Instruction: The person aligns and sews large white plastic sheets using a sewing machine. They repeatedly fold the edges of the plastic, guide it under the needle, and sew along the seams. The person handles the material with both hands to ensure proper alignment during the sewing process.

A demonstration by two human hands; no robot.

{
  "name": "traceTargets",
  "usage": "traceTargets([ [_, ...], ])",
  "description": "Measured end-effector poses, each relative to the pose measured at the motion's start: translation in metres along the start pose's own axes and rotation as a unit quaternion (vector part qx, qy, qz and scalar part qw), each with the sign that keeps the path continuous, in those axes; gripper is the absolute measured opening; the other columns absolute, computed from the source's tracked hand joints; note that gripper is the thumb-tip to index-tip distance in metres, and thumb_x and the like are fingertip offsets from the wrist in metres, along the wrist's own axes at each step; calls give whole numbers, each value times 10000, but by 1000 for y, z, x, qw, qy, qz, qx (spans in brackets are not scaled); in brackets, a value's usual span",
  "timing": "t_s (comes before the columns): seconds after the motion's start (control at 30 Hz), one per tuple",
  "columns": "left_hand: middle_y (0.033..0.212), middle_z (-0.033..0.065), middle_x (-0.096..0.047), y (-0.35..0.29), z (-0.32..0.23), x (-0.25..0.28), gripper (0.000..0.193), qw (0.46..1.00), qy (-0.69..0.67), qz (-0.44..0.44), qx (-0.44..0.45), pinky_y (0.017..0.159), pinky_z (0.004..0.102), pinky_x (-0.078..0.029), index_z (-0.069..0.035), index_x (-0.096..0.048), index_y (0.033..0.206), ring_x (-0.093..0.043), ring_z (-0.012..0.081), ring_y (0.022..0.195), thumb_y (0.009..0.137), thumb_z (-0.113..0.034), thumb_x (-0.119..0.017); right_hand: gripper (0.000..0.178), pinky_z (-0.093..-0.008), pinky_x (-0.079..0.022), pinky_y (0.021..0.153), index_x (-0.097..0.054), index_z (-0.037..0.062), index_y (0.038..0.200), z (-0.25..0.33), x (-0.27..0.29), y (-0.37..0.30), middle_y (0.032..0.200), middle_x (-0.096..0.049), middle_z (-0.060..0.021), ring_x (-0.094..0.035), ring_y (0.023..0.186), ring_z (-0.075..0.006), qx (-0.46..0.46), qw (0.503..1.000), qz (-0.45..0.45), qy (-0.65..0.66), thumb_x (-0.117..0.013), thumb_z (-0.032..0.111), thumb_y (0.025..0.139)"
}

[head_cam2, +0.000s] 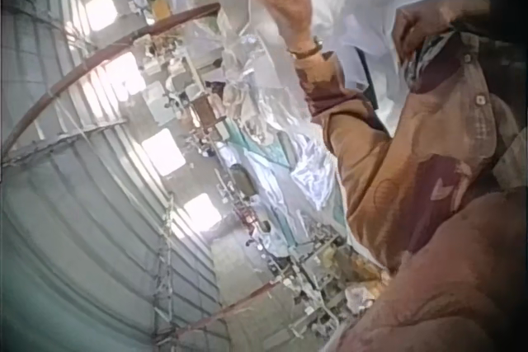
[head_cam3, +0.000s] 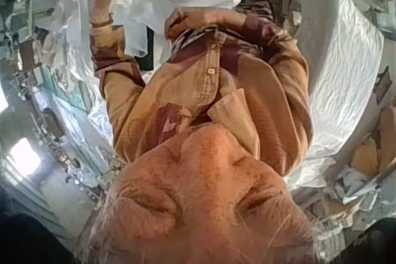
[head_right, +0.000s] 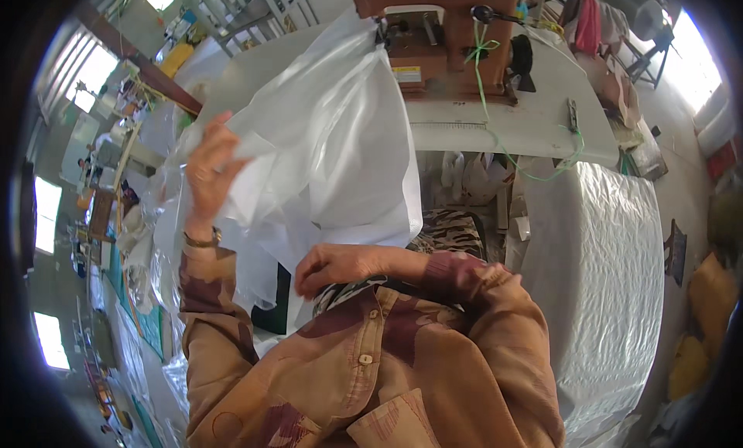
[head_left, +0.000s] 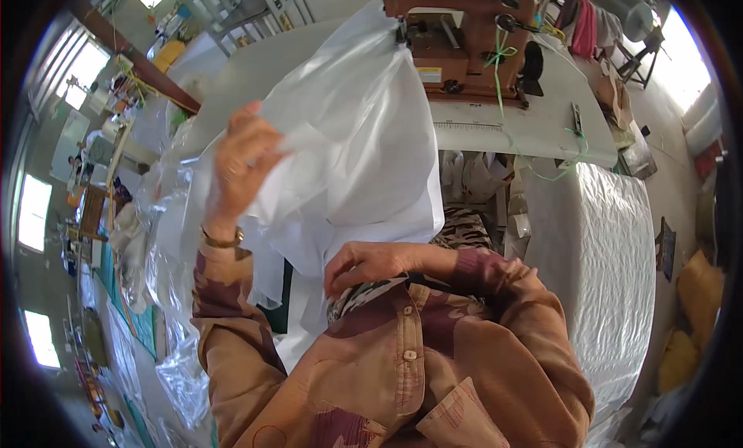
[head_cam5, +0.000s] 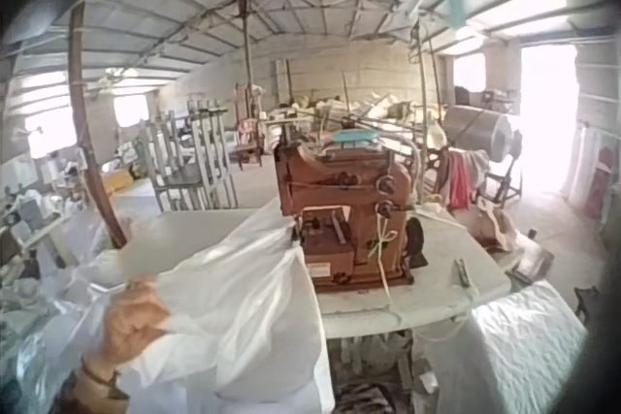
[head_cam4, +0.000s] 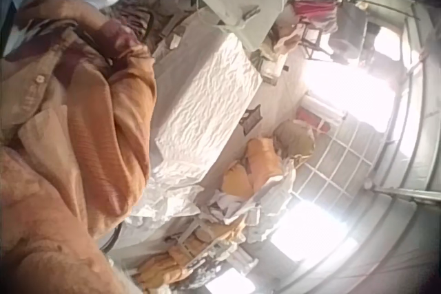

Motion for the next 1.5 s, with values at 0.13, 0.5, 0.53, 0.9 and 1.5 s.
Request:
traceTargets([
  [0.13, 789, 81, -608, -31, 3, -21, 131, 1000, 15, -5, 23, 1041, 446, -413, 4, -688, 908, -605, 269, 785, 825, -82, -743, 303, -353, -531, 660, -592, 36, 1193, 36, 80, -29, 822, -707, -107, -686, 731, -220, 42, 901, -316, -293, -637, 149, 915],
  [0.5, 732, 94, -513, 15, 8, 31, 303, 989, 95, -108, -21, 984, 436, -464, 37, -557, 775, -546, 285, 730, 837, -169, -770, 203, -483, -543, 694, -571, 93, 1060, 66, 182, -15, 825, -694, -152, -697, 804, -352, -134, 602, -274, -738, -637, 103, 868],
  [0.53, 730, 96, -510, 20, 8, 32, 303, 989, 100, -107, -25, 982, 433, -465, 38, -557, 777, -544, 291, 730, 837, -168, -772, 167, -486, -540, 684, -575, 93, 1034, 53, 177, -14, 803, -688, -154, -691, 787, -358, -109, 657, -290, -688, -633, 137, 884],
  [0.9, 787, 98, -558, -31, -13, -18, 287, 1000, -2, 12, 7, 917, 446, -499, 32, -547, 766, -582, 339, 830, 742, -80, -811, 262, -304, -515, 617, -653, 3, 933, -41, 91, -40, 740, -683, -70, -660, 672, -153, -112, 903, -353, -217, -613, 258, 979],
  [1.5, 899, 147, -625, -9, 6, 14, 212, 996, 84, -20, 23, 905, 432, -508, 40, -646, 898, -623, 354, 999, 765, -46, -786, 254, -272, -464, 753, -603, 41, 834, 92, 56, -64, 753, -651, -23, -595, 773, -92, 285, 852, -429, -96, -549, 186, 1036],
])
Point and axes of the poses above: each hand's wrist, its own y-axis towards the middle knuckle, its own x-axis out of the back of the hand, z = x × y, the point moved 10 cm from there along y, towards the middle knuckle
